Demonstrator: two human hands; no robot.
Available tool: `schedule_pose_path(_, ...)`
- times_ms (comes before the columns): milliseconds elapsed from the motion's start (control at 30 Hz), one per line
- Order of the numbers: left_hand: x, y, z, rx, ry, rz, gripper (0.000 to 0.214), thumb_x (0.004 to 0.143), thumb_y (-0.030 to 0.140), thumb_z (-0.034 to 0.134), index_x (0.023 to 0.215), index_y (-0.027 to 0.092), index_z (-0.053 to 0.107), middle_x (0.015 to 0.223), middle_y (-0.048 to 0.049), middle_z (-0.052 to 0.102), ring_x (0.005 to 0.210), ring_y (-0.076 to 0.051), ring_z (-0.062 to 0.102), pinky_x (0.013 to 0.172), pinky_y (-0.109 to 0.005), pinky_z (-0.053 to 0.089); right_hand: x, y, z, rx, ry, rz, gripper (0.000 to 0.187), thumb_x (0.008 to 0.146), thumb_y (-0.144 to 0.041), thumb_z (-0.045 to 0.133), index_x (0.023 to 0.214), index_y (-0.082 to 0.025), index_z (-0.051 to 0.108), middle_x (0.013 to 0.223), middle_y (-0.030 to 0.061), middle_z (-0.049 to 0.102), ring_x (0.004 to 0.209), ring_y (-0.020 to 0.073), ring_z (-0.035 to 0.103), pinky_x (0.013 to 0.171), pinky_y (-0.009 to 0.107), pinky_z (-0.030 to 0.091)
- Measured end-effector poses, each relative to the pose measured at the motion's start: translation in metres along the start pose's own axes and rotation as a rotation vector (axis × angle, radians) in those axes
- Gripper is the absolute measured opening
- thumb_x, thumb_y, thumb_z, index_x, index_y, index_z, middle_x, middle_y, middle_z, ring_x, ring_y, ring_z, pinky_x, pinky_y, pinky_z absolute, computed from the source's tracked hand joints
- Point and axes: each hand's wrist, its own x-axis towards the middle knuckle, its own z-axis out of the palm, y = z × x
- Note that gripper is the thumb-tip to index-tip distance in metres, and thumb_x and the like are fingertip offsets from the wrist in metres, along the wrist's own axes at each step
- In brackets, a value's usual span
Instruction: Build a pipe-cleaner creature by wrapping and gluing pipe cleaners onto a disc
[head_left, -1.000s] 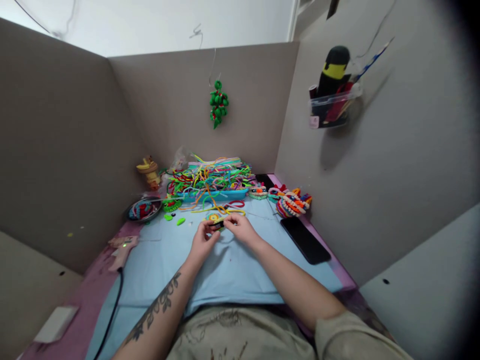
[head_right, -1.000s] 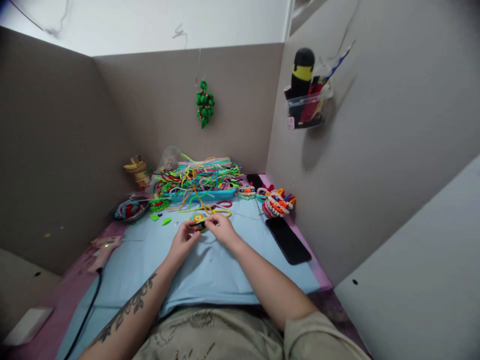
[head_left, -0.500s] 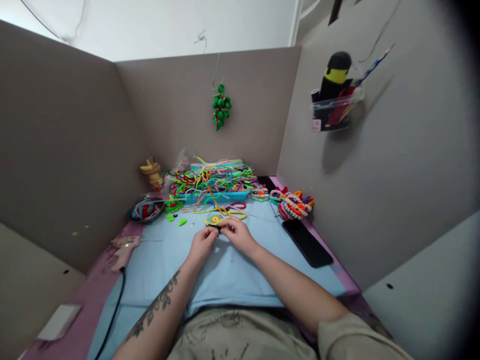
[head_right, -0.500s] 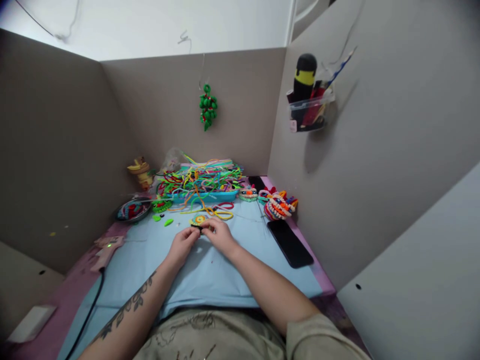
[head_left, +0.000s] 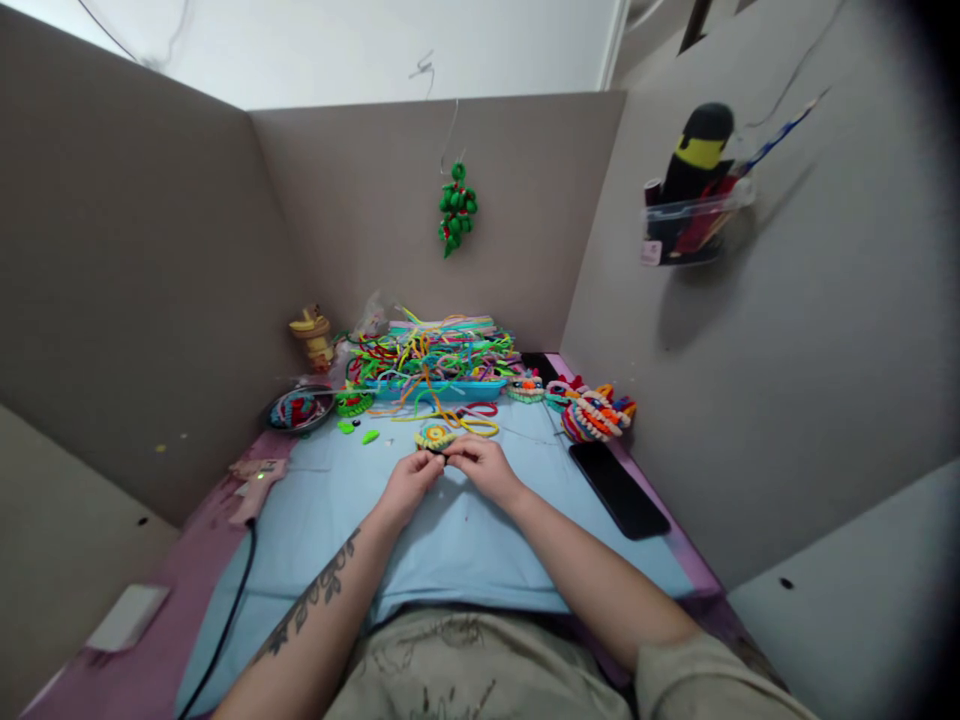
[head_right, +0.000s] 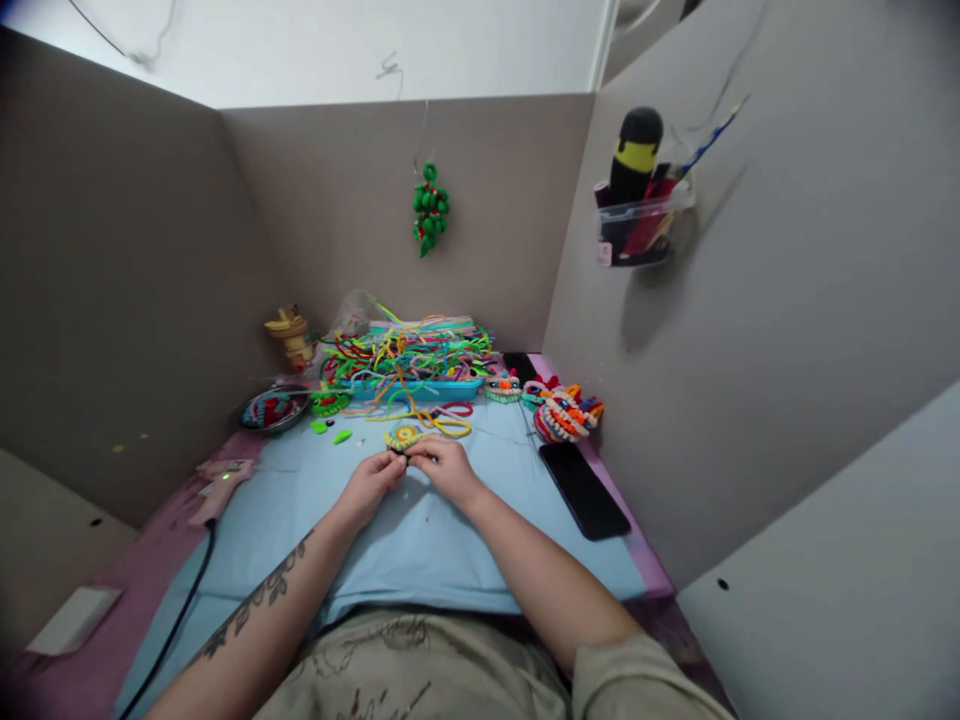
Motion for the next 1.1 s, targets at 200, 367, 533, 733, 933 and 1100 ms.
schedule_pose_path(200, 0.002, -0.007, 0.003, -0.094, -0.038, 0.006, 0.039, 0.071, 0.052, 0.058, 0.061, 0.018, 0.041, 0.050, 0.0076, 0.035, 0.045, -0.006, 0.028, 0.045, -0.021, 0.022, -0.003, 0.002, 0.002, -0.047, -0.006, -0.060, 0.010, 0.077, -0.021, 0.061, 0.080, -0.022, 0.070, 0.081, 0.0045, 0.066, 0.080, 0.0170, 0.059, 0.076, 0.031, 0.047)
schedule_pose_path(367, 0.002, -0.008, 0.004, -0.116, -0.049, -0.012, 0.041, 0.071, 0.054, 0.057, 0.062, 0.018, 0.040, 0.052, 0.0074, 0.034, 0.045, -0.006, 0.028, 0.045, -0.021, 0.022, -0.003, 0.002, 0.004, -0.104, -0.008, -0.106, 0.010, 0.079, -0.021, 0.059, 0.080, -0.021, 0.069, 0.080, 0.0047, 0.065, 0.081, 0.0174, 0.059, 0.077, 0.031, 0.047)
schedule_pose_path(533, 0.002, -0.008, 0.004, -0.151, -0.056, -0.001, 0.039, 0.072, 0.051, 0.058, 0.063, 0.018, 0.040, 0.052, 0.0075, 0.034, 0.045, -0.005, 0.027, 0.045, -0.021, 0.021, -0.004, 0.001, 0.005, -0.097, 0.021, -0.114, 0.010, 0.079, -0.021, 0.059, 0.078, -0.021, 0.069, 0.077, 0.0048, 0.065, 0.078, 0.0173, 0.059, 0.073, 0.031, 0.048)
schedule_pose_path(733, 0.003, -0.011, 0.003, -0.145, -0.057, 0.019, 0.039, 0.073, 0.051, 0.056, 0.063, 0.017, 0.040, 0.052, 0.0076, 0.033, 0.046, -0.006, 0.027, 0.045, -0.021, 0.021, -0.005, 0.002, 0.006, -0.092, 0.033, -0.137, 0.010, 0.079, -0.022, 0.058, 0.077, -0.020, 0.068, 0.077, 0.0049, 0.065, 0.075, 0.0163, 0.060, 0.071, 0.030, 0.049)
schedule_pose_path(933, 0.002, -0.010, 0.003, -0.118, -0.035, 0.015, 0.038, 0.073, 0.051, 0.057, 0.063, 0.017, 0.040, 0.052, 0.0079, 0.033, 0.045, -0.006, 0.027, 0.045, -0.021, 0.021, -0.004, 0.002, 0.007, -0.096, 0.060, -0.175, 0.011, 0.079, -0.020, 0.058, 0.075, -0.020, 0.068, 0.075, 0.0044, 0.066, 0.074, 0.0159, 0.060, 0.070, 0.029, 0.050)
schedule_pose_path(1100, 0.003, -0.008, 0.001, 0.033, 0.079, 0.101, 0.033, 0.076, 0.046, 0.054, 0.065, 0.016, 0.045, 0.053, 0.0067, 0.038, 0.049, -0.007, 0.032, 0.048, -0.021, 0.026, -0.004, -0.002, 0.008, -0.092, 0.066, -0.108, 0.009, 0.077, -0.021, 0.061, 0.081, -0.020, 0.069, 0.081, 0.0050, 0.066, 0.073, 0.0154, 0.059, 0.065, 0.027, 0.048)
